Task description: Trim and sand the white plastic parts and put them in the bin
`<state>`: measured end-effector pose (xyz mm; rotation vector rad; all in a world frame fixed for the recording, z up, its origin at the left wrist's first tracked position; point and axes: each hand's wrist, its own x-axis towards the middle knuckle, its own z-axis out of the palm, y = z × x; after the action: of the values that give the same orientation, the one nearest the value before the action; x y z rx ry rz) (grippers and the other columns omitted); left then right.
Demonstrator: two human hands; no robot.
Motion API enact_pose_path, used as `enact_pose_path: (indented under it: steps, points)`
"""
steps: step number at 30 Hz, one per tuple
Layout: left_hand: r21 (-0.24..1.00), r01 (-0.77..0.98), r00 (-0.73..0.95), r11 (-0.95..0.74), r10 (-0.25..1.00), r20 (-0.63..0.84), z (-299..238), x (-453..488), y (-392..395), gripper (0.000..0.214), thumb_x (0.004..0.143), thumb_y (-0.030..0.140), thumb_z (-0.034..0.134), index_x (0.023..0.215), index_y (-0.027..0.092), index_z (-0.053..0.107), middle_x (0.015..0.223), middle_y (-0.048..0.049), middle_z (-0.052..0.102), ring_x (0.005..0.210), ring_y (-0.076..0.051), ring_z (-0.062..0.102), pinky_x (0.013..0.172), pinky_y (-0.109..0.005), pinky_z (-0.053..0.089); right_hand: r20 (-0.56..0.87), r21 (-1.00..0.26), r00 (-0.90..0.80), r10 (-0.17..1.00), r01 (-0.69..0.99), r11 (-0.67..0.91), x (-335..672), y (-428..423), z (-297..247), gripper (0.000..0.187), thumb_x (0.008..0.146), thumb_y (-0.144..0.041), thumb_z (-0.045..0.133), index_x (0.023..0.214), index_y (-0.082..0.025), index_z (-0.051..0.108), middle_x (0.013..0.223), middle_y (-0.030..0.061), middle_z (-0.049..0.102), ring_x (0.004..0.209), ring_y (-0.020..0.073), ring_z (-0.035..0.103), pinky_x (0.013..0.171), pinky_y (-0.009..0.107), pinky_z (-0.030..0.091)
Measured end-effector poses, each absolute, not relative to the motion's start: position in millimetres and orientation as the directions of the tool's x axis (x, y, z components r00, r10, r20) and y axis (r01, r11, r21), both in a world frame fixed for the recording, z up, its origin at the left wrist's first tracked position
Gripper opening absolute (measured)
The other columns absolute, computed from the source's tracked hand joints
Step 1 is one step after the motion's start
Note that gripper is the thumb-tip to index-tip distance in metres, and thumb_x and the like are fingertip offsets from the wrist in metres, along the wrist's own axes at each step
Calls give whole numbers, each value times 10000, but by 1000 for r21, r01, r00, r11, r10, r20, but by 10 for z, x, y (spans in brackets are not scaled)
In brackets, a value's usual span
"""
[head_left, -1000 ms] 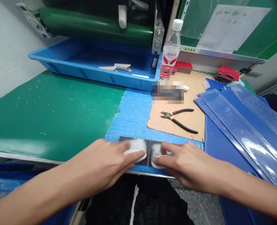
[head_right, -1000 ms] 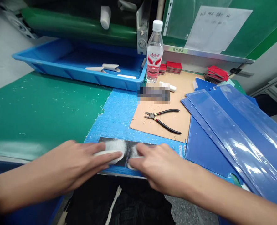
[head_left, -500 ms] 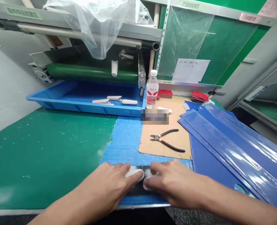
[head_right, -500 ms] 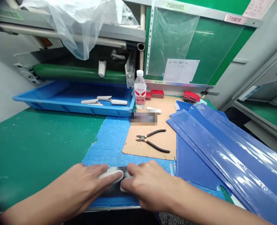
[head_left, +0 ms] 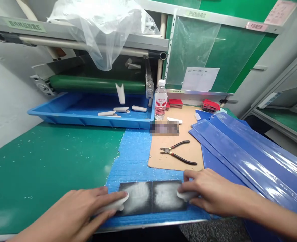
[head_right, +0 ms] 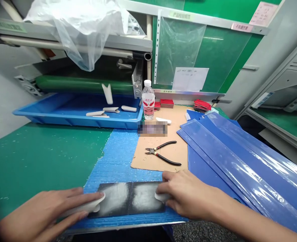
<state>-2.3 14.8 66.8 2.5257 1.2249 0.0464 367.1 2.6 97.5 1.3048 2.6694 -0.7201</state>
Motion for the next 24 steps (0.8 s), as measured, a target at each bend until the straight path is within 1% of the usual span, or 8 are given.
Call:
enact_pose_path:
  steps: [2,4,6,9,14,16,19,24]
  points:
    - [379,795,574,-474,790,-215,637,-90,140,407,954,523,542,1360,519,559,1245,59,728,1088,-240,704,911,-293,533,-269,-515,-583,767,759,397,3710,26,934,294,879,-316,719,1168,-312,664,1079,15,639,957,225,630,766,299,413]
    - [449,835,458,-318,854,-247,642,-65,127,433,948,571,516,1359,448,574,1233,36,729,1089,-246,688,906,-294,528,-270,-602,-547,792,738,304,3695,43,874,313,900,-414,703,1185,-297,650,1104,31,654,1044,249,613,842,311,426]
    - [501,849,355,-170,885,-301,683,13,110,444,947,611,477,1301,370,592,1132,6,747,1017,-249,686,853,-300,528,-299,-601,-483,823,766,231,3669,70,818,288,925,-450,655,1138,-257,646,1038,52,672,1013,265,613,808,316,431]
    - [530,847,284,-32,871,-401,747,175,106,456,946,664,412,1171,298,563,926,-1,733,865,-242,666,786,-318,500,-362,-548,-357,861,829,114,3617,126,768,296,940,-468,613,1090,-214,612,841,45,656,818,246,610,647,278,387]
    - [580,814,307,-44,879,-364,641,406,169,419,944,659,407,972,253,506,712,39,606,707,-211,574,653,-280,409,-363,-590,-390,847,799,115,3474,160,690,295,882,-482,684,993,-227,586,762,3,621,719,204,575,592,245,326]
    - [577,816,295,-45,890,-348,580,409,172,422,933,655,434,907,238,491,764,25,604,752,-213,573,666,-281,405,-371,-578,-362,855,811,92,3513,122,648,280,878,-465,688,960,-225,569,771,6,620,729,207,571,598,243,327]
    - [542,840,244,-16,904,-350,563,398,176,427,923,647,454,908,224,510,878,-8,640,822,-227,595,716,-298,417,-389,-543,-265,882,840,13,3674,73,624,242,918,-441,634,951,-224,534,730,4,612,733,218,568,606,249,334]
    - [550,827,335,-115,887,-319,598,563,278,418,913,628,473,945,216,537,845,-11,643,798,-232,596,705,-308,401,-310,-465,-265,913,880,98,3885,81,725,285,857,-417,707,1042,-250,568,784,17,632,779,244,579,616,262,331]
